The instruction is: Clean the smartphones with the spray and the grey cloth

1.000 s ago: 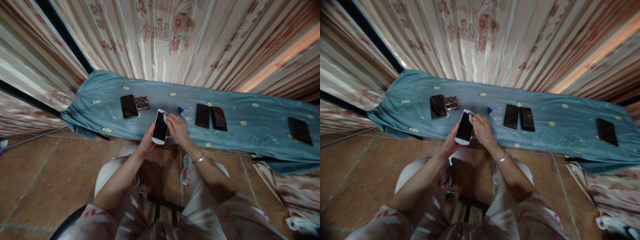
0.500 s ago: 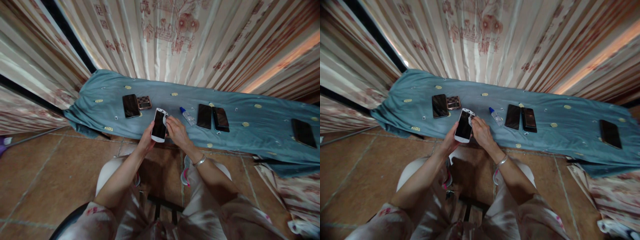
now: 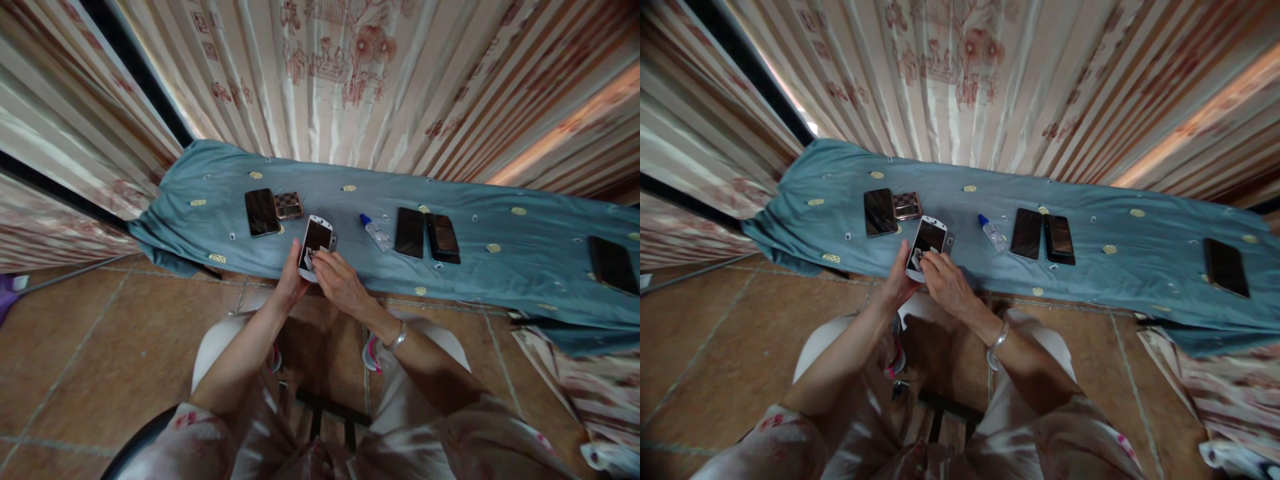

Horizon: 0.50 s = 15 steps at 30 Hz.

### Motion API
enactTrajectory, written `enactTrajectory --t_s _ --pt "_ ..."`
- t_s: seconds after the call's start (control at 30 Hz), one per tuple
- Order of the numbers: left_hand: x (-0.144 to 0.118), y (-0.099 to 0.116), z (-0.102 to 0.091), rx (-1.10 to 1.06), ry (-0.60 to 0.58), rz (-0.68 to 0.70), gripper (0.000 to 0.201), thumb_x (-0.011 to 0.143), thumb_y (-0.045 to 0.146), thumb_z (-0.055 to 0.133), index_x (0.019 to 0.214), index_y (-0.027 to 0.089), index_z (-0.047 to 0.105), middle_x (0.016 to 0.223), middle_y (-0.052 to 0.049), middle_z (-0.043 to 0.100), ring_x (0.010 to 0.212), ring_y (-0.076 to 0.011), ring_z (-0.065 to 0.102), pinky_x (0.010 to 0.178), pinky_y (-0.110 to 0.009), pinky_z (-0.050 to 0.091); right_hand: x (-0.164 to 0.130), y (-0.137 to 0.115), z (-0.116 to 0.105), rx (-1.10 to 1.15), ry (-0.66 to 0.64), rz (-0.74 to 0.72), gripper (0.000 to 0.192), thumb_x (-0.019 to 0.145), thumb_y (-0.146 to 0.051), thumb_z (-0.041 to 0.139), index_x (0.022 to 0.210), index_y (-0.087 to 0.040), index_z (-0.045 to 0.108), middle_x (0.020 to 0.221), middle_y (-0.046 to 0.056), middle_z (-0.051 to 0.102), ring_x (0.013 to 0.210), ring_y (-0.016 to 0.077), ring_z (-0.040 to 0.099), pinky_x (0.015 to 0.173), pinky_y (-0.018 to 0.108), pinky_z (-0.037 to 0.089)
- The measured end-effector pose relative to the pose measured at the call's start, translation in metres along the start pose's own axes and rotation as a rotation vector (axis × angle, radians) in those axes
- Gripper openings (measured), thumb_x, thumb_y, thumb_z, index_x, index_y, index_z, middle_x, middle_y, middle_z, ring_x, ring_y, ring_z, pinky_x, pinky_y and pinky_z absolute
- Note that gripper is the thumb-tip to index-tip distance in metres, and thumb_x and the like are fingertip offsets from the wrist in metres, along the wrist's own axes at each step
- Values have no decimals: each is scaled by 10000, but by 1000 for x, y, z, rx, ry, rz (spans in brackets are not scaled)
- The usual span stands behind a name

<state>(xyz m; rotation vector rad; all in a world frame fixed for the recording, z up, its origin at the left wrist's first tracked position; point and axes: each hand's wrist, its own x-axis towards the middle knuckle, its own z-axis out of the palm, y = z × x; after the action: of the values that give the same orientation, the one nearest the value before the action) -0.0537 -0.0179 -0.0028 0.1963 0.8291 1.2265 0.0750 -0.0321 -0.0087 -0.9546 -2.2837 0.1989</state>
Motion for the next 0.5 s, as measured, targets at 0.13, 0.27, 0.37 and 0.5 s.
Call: enactTrajectory --t_s 0.13,0.27,0.37,0.5 --pt "-3 -6 6 -4 25 17 505 997 454 355 847 118 701 806 -65 732 829 -151 693 861 -258 514 2 2 -2 34 1 5 319 986 -147 387 1166 -142 650 1172 154 649 1081 240 606 958 404 519" --pt "-5 -15 11 26 9 41 422 982 424 421 944 116 706 934 -83 744 1032 -194 676 949 -291 488 7 14 -3 19 43 62 336 999 -182 371 1172 -160 659 1196 147 657 1084 241 614 983 421 516" --pt "-7 -20 11 68 -15 48 398 975 408 444 991 108 705 976 -93 744 1074 -210 665 962 -315 491 11 25 -5 -2 79 105 339 1000 -202 378 1171 -174 669 1202 139 662 1100 245 615 998 428 510" --pt "-11 -24 10 127 -67 17 415 946 465 484 1028 122 704 950 -95 747 1010 -240 691 887 -355 539 14 35 -7 -24 114 142 344 997 -203 383 1173 -154 674 1205 148 662 1123 254 610 1012 437 499"
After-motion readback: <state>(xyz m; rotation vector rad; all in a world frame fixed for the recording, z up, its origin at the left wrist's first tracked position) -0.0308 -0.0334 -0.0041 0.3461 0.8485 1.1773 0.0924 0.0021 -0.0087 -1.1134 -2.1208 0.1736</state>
